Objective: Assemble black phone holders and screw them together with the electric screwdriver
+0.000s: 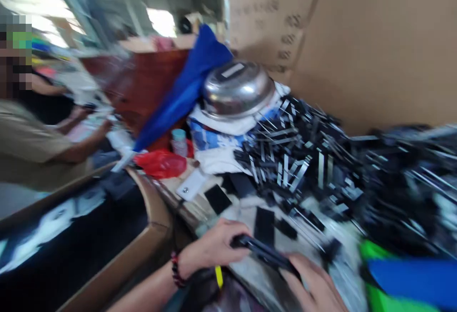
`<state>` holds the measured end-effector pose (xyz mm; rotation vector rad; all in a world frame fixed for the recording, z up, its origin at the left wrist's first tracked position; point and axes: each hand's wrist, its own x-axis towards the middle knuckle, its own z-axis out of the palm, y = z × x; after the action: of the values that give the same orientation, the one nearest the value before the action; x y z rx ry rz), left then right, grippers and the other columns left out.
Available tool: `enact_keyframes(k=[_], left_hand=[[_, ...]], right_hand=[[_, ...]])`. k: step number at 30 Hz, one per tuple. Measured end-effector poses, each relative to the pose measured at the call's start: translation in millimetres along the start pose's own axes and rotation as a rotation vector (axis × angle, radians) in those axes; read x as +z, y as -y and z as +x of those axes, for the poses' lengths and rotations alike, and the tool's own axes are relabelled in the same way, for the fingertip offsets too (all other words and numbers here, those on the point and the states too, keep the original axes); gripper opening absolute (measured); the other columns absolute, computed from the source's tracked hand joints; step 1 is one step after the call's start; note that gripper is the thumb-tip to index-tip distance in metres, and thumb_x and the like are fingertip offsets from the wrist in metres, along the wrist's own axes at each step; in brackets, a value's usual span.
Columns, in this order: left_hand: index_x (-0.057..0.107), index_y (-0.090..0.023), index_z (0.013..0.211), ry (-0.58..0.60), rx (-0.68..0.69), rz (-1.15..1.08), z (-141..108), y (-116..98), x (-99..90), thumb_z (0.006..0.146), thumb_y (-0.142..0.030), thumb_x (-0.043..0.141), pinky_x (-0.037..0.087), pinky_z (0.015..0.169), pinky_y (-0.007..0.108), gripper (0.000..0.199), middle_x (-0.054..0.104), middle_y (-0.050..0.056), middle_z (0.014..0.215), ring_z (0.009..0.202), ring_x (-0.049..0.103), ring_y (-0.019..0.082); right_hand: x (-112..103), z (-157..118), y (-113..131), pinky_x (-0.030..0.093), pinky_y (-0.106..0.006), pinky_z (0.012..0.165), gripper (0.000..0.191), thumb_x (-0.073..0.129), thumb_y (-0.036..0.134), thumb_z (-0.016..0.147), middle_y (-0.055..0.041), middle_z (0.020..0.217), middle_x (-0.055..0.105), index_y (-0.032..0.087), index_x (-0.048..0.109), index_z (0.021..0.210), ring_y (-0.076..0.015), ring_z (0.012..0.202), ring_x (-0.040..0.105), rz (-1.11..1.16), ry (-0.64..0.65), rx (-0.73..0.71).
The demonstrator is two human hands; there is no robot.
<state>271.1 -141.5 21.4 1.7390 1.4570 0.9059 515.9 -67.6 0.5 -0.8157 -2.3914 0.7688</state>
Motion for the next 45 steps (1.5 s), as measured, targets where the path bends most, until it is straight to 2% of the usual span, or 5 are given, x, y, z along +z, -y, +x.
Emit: enact_keyframes(k=[6, 24, 31, 37, 45], left_hand=[[0.064, -0.019, 0.099, 0.227, 0.189, 0.23, -3, 13, 18.8, 0.088, -0.018, 0.053, 0.049, 0.079, 0.03, 0.016, 0.07, 0.006, 0.091, 0.086, 0.065, 0.02], [0.061, -0.017, 0.081, 0.112, 0.332, 0.262, -3, 29, 43.0, 0.096, -0.028, 0.045, 0.046, 0.069, 0.031, 0.024, 0.064, 0.006, 0.075, 0.073, 0.057, 0.019], [0.065, -0.02, 0.098, -0.012, -0.003, -0.118, 4, 12, 28.5, 0.079, -0.027, 0.068, 0.049, 0.075, 0.029, 0.02, 0.071, 0.004, 0.088, 0.082, 0.065, 0.019], [0.065, -0.016, 0.093, -0.172, -0.231, -0.688, -3, 5, 49.8, 0.081, -0.038, 0.065, 0.051, 0.073, 0.029, 0.025, 0.07, 0.004, 0.084, 0.079, 0.063, 0.019], [0.063, -0.015, 0.081, 0.062, -0.084, -0.392, -1, -2, 41.3, 0.088, -0.038, 0.058, 0.042, 0.062, 0.024, 0.025, 0.061, 0.001, 0.073, 0.069, 0.055, 0.015]], right_hand=[[-6, -19, 18, 0.049, -0.034, 0.075, 0.022, 0.043, 0.028, 0.097, -0.0066, 0.088, 0.066, 0.02, 0.063, 0.094, -0.0219, 0.084, 0.062, -0.084, 0.339, 0.213], [13, -20, 16, 0.043, -0.033, 0.068, 0.035, 0.034, 0.037, 0.101, -0.0061, 0.077, 0.058, 0.017, 0.055, 0.082, -0.0205, 0.074, 0.054, -0.16, 0.287, 0.09], [6, -21, 16, 0.041, -0.03, 0.066, 0.028, 0.041, 0.035, 0.099, -0.0036, 0.076, 0.057, 0.018, 0.056, 0.083, -0.0176, 0.072, 0.053, 0.145, 0.074, 0.13], [15, -16, 18, 0.041, -0.026, 0.06, 0.034, 0.046, 0.045, 0.095, -0.0025, 0.075, 0.057, 0.017, 0.059, 0.081, -0.0156, 0.067, 0.054, 0.485, -0.002, 0.292], [6, 0, 31, 0.035, -0.025, 0.058, 0.034, 0.051, 0.046, 0.091, 0.0014, 0.068, 0.051, 0.018, 0.055, 0.074, -0.0131, 0.064, 0.047, 0.462, 0.072, 0.295]])
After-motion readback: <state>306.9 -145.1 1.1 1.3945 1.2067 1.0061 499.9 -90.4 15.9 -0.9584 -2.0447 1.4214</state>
